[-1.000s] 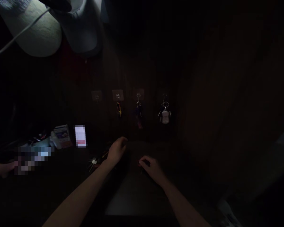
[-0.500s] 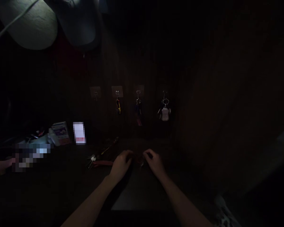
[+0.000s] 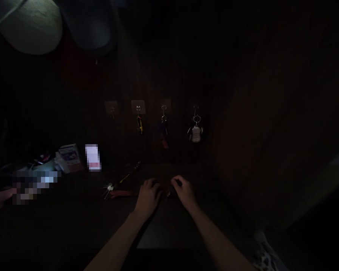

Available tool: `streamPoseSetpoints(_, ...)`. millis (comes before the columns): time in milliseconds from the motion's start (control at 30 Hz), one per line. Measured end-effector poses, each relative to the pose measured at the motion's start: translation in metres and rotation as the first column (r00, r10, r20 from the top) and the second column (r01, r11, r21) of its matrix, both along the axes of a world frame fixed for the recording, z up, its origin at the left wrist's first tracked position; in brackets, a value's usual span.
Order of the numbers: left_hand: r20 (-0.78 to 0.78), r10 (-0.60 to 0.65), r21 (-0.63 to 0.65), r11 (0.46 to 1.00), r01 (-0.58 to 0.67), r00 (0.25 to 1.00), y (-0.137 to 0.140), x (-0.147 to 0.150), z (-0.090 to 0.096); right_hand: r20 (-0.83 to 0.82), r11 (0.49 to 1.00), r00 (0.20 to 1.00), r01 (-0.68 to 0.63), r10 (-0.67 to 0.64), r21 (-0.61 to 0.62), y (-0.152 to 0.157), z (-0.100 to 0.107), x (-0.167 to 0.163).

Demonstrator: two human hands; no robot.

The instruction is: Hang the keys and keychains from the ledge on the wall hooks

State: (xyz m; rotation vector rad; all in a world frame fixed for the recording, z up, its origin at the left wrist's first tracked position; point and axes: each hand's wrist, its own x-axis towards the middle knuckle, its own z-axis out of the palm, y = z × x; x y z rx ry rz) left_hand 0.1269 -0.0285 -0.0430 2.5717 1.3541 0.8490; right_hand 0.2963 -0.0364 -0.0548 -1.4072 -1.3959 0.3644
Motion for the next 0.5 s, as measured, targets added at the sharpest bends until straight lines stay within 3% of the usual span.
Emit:
streamPoseSetpoints(233,0.072,0.000,0.004,1.000,0.000,0.997,0.0014,-0.0021,-0.0044,0.004,1.000,1.000,-0.005,0.005,0.002,0.0002,-0.0003,0.0004)
streamPoseSetpoints(500,0.313,-0.013,-0.048,0.998,0.030,0.950,0.0016,-0.0065,-0.0029,0.019,1.000,1.000,0.001,0.000,-0.017,-0.0009,0.0029,-0.0010)
